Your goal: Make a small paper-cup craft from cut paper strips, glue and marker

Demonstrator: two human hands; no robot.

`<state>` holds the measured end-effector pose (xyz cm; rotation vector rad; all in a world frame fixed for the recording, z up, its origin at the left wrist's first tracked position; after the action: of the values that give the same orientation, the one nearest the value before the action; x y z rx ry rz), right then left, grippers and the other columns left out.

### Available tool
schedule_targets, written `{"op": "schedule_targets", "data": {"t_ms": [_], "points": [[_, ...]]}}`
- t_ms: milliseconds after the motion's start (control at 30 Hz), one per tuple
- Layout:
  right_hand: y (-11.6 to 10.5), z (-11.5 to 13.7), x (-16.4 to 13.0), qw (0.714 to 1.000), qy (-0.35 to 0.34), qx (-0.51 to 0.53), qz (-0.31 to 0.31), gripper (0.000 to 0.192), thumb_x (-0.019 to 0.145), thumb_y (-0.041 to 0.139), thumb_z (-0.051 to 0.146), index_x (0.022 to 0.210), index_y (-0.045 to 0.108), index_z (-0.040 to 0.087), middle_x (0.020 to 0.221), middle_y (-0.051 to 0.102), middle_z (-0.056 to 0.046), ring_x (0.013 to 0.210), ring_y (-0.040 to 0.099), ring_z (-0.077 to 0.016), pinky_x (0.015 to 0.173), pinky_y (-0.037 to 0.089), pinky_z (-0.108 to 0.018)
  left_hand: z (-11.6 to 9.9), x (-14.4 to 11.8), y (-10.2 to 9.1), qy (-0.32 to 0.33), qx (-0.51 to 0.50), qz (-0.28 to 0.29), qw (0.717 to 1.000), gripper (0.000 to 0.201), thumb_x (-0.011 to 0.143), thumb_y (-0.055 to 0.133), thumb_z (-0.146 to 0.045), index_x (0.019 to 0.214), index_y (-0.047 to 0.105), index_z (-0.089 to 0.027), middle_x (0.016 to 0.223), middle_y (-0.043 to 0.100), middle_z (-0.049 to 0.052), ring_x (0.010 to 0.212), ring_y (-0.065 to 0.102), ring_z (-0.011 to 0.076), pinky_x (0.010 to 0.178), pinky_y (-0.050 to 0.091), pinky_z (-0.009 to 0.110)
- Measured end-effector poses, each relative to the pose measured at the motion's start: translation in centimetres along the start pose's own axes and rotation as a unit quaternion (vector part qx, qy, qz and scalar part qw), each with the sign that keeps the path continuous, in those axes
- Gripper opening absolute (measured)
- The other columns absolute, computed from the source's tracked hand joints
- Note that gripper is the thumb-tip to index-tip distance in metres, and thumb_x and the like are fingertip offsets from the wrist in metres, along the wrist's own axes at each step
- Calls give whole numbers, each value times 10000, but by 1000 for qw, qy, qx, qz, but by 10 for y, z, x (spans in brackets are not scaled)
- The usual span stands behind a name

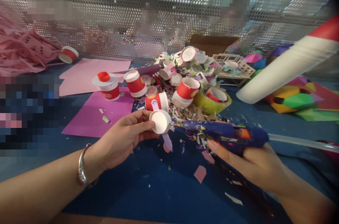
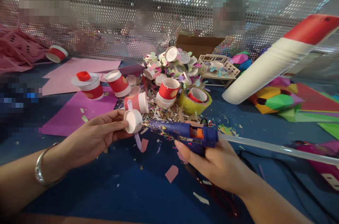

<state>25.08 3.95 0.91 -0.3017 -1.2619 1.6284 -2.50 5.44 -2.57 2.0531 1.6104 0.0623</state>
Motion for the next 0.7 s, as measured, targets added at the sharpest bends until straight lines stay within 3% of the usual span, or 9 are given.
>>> {"op": "schedule_targets", "data": {"t_ms": [367, 533, 700], "points": [[2, -5, -2, 997, -45, -51, -47, 266, 965, 573, 440, 874, 776, 296, 643, 773, 31, 509, 718, -207, 507, 613, -302, -3, -1, 2, 14, 8, 3, 1000, 110, 912, 723, -217, 1006, 724, -158, 1068, 720, 46, 983, 671, 160, 898, 558, 280], [0, -1, 0, 996, -54, -54, -34, 264, 960, 573, 404, 887, 790, 273, 811, 819, -13, 688, 777, -242, 646, 658, -327, -2, -1, 2, 14, 7, 7, 1000, 93, 907, 728, -209, 990, 733, -167, 1057, 722, 41, 979, 668, 158, 903, 555, 278], [0, -1, 1, 997, -39, -39, -45, 211, 934, 606, 361, 906, 791, 263, 829, 810, -25, 713, 771, -248, 711, 665, -361, -2, -1, 1, 15, 8, 10, 1000, 85, 904, 728, -213, 982, 745, -183, 1057, 727, 36, 977, 668, 160, 900, 546, 278]]}}
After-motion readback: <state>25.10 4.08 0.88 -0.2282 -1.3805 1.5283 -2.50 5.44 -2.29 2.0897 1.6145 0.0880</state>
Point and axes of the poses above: each hand's wrist, its own x-axis towards the middle knuckle, its own y-axis out of the palm, z = x × y, the point moved 3 cm from there along x, towards the middle knuckle
